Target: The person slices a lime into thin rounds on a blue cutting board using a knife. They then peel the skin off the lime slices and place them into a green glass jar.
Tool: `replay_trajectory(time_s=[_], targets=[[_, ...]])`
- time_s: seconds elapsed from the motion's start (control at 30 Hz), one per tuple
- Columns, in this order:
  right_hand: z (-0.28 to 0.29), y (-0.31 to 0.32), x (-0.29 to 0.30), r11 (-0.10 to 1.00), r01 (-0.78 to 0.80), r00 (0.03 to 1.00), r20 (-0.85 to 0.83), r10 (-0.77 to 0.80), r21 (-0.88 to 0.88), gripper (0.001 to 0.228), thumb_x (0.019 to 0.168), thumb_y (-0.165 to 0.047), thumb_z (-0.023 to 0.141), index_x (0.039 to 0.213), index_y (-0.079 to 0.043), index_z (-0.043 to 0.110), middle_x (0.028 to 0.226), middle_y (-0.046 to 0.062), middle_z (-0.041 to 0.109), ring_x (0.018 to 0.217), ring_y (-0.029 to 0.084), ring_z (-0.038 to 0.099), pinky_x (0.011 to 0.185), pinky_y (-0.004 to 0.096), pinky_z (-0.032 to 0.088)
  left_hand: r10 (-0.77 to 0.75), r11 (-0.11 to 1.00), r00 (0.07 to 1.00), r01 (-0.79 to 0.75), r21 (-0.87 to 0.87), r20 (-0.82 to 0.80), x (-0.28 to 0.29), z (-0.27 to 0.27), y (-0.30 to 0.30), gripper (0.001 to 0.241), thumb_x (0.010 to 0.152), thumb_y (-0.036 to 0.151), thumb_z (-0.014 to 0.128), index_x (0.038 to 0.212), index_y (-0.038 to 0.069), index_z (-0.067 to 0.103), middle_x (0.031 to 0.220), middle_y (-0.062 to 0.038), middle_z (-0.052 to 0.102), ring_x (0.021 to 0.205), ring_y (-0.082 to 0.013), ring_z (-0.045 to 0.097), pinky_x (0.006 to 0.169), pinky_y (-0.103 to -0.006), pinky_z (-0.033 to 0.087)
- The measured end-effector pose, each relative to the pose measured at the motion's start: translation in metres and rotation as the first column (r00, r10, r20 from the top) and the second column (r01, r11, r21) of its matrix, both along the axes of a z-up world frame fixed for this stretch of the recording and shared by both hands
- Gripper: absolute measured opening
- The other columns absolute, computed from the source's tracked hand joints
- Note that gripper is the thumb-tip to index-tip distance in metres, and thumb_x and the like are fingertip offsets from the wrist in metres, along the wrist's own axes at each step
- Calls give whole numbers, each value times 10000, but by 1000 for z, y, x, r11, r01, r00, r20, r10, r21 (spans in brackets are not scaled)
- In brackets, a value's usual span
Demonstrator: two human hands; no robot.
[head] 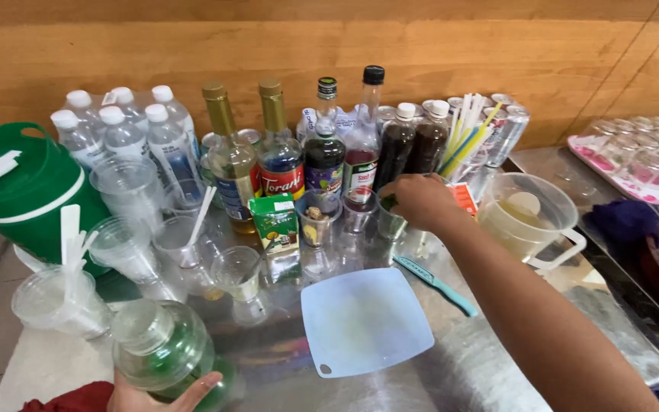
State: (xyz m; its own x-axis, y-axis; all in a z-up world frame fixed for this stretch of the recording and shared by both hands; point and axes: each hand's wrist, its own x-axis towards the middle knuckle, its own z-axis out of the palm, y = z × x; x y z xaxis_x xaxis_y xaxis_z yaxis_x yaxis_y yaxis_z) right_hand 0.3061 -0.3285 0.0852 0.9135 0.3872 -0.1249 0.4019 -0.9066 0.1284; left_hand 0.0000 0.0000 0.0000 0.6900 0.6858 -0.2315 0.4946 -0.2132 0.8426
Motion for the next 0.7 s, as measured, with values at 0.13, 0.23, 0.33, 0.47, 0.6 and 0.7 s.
replay_trajectory(time_s=[0.13, 0.23, 0.33, 0.47, 0.6, 0.7], targets=[[4, 5, 7, 997, -44, 999, -15, 43, -60, 468, 925, -339, 751, 1380, -308, 646, 1358, 34, 642, 1195, 279, 648, 1065, 523, 460, 200, 980, 968, -196, -44, 152, -2, -11, -17, 1265, 444, 15, 946, 1572, 94, 378, 1467, -151, 541, 1359, -356, 496, 1116, -474, 416], [14, -7, -3, 975, 30, 997, -81, -13, 220, 354, 934, -143, 705, 1288, -149, 698, 1296, 72, 659, 1142, 253, 658, 990, 396, 578, 124, 992, 990, -121, -45, 64, 3, -26, -30, 1153, 486, 56, 944, 1521, 135, 443, 1454, -108, 567, 1349, -310, 525, 1124, -439, 428], [21, -20, -35, 868, -35, 999, 50, 13, 495, 387, 935, -166, 709, 1312, -102, 651, 1225, 112, 627, 976, 288, 668, 876, 453, 535, 13, 998, 997, -18, -61, -77, 4, -45, -41, 984, 549, 117, 944, 1444, 192, 542, 1436, -44, 609, 1334, -244, 570, 1136, -388, 446], [-6, -24, -94, 793, -44, 988, -90, 123, 608, 229, 876, -174, 698, 1103, -160, 720, 1048, 25, 756, 898, 148, 729, 833, 300, 621, -145, 987, 953, 120, -105, -267, 5, -66, -56, 734, 643, 209, 950, 1328, 270, 694, 1406, 48, 675, 1311, -149, 643, 1153, -313, 478], [-50, -17, -129, 769, 16, 944, -263, 199, 638, 298, 752, -198, 825, 1037, -182, 741, 969, -16, 728, 795, 114, 710, 757, 268, 595, -293, 955, 854, 236, -182, -431, 6, -79, -86, 488, 737, 299, 963, 1210, 338, 851, 1376, 134, 747, 1287, -60, 721, 1170, -241, 514], [-82, -19, -134, 686, -287, 895, -68, 441, 669, 533, 740, -162, 817, 1253, -119, 682, 1155, 82, 698, 999, 281, 683, 896, 370, 524, -669, 709, 598, 333, 622, 442, 26, -21, -138, 216, 813, 139, 761, 1024, 186, 770, 1189, -14, 705, 1060, -244, 699, 948, -369, 539]])
